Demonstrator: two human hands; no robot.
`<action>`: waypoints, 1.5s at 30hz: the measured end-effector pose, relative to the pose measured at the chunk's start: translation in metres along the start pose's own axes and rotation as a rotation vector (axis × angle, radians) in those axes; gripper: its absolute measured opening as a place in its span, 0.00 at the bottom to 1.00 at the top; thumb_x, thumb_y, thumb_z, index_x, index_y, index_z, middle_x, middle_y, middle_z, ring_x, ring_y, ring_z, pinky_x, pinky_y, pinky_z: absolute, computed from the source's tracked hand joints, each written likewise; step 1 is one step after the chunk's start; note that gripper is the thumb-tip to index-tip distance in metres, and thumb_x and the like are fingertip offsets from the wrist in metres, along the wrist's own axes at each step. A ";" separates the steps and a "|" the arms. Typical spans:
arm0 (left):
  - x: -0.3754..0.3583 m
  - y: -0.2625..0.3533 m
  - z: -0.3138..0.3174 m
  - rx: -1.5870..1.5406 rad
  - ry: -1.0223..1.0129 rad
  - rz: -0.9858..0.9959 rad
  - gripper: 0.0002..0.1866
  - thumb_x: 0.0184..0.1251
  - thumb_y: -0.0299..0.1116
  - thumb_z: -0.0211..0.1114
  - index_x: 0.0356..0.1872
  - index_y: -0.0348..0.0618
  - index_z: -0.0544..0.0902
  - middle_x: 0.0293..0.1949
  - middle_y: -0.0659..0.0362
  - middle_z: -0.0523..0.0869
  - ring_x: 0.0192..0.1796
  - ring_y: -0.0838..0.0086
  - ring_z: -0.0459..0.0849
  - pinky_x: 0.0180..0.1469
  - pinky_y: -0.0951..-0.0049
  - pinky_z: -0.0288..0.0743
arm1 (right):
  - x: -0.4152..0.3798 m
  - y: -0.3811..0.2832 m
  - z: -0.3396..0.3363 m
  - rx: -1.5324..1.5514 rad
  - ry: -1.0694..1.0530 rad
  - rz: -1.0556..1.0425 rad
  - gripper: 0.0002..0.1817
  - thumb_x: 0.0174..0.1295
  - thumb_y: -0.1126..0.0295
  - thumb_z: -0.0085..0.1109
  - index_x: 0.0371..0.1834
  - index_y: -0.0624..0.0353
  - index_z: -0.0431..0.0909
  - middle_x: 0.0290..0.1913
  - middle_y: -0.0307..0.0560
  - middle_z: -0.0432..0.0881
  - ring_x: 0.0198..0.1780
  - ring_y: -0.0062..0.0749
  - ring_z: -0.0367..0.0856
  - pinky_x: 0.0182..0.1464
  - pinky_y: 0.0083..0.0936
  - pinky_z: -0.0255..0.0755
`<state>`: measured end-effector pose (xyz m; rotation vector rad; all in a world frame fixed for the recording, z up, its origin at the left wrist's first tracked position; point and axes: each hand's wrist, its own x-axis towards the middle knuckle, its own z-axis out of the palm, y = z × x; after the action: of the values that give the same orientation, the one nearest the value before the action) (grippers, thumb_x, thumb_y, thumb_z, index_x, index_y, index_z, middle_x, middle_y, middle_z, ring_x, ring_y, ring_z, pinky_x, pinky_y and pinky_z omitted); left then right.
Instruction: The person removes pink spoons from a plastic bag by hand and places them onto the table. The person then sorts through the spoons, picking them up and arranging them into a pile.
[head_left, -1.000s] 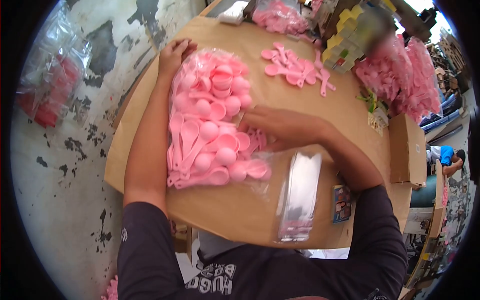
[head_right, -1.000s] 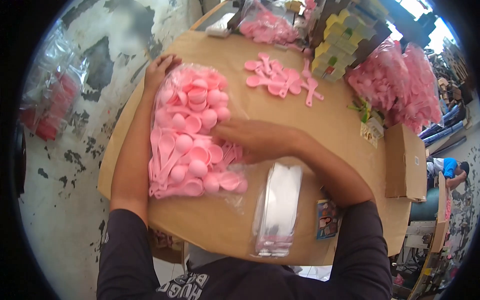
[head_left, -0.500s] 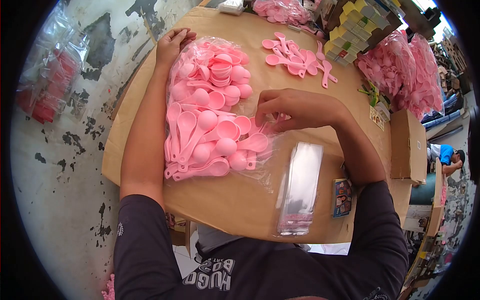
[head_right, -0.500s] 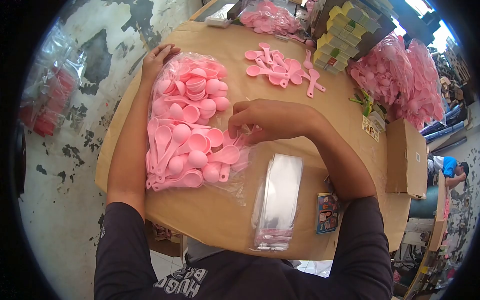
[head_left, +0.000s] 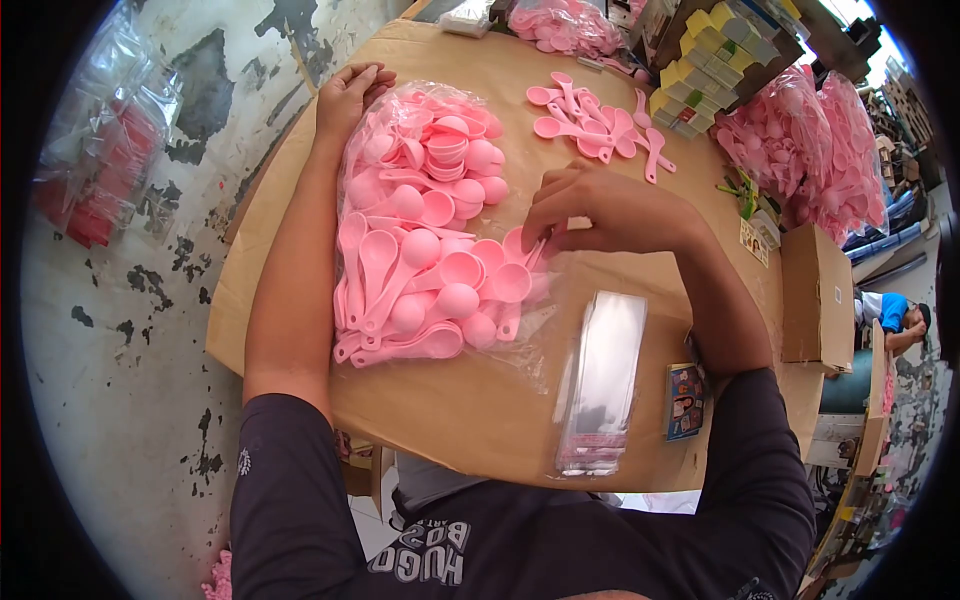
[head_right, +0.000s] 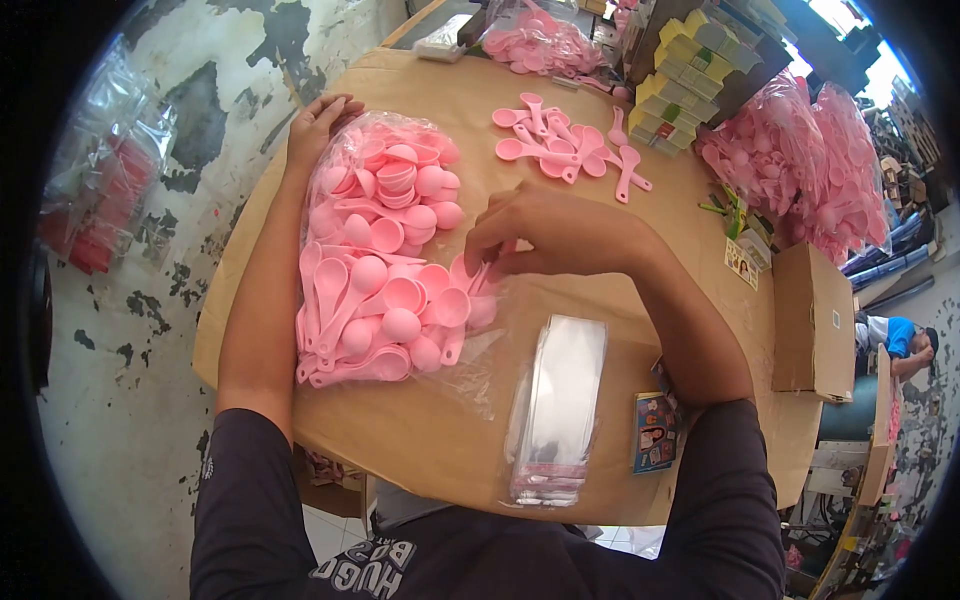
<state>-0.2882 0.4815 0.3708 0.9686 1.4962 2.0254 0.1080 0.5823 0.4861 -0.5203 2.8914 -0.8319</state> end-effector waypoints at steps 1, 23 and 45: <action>0.000 0.000 0.000 0.000 0.001 -0.001 0.14 0.82 0.30 0.62 0.58 0.28 0.82 0.51 0.45 0.91 0.55 0.65 0.91 0.63 0.70 0.84 | -0.001 0.001 -0.001 0.001 -0.001 0.000 0.10 0.65 0.72 0.71 0.48 0.56 0.87 0.41 0.39 0.86 0.49 0.36 0.82 0.52 0.36 0.76; 0.003 -0.002 0.000 -0.003 0.007 -0.005 0.15 0.82 0.30 0.61 0.58 0.28 0.82 0.51 0.46 0.91 0.54 0.65 0.92 0.59 0.73 0.86 | -0.051 -0.003 -0.068 -0.051 0.561 0.294 0.07 0.68 0.74 0.68 0.46 0.62 0.86 0.41 0.41 0.88 0.41 0.27 0.85 0.47 0.25 0.77; -0.001 0.003 0.004 0.010 -0.005 0.009 0.15 0.82 0.31 0.61 0.58 0.29 0.83 0.52 0.45 0.91 0.54 0.66 0.91 0.61 0.71 0.85 | 0.023 -0.032 0.048 0.382 0.136 0.261 0.21 0.68 0.69 0.71 0.62 0.57 0.76 0.37 0.44 0.83 0.38 0.29 0.83 0.39 0.28 0.74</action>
<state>-0.2843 0.4821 0.3736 0.9857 1.5036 2.0224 0.1041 0.5252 0.4623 -0.0507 2.7228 -1.3702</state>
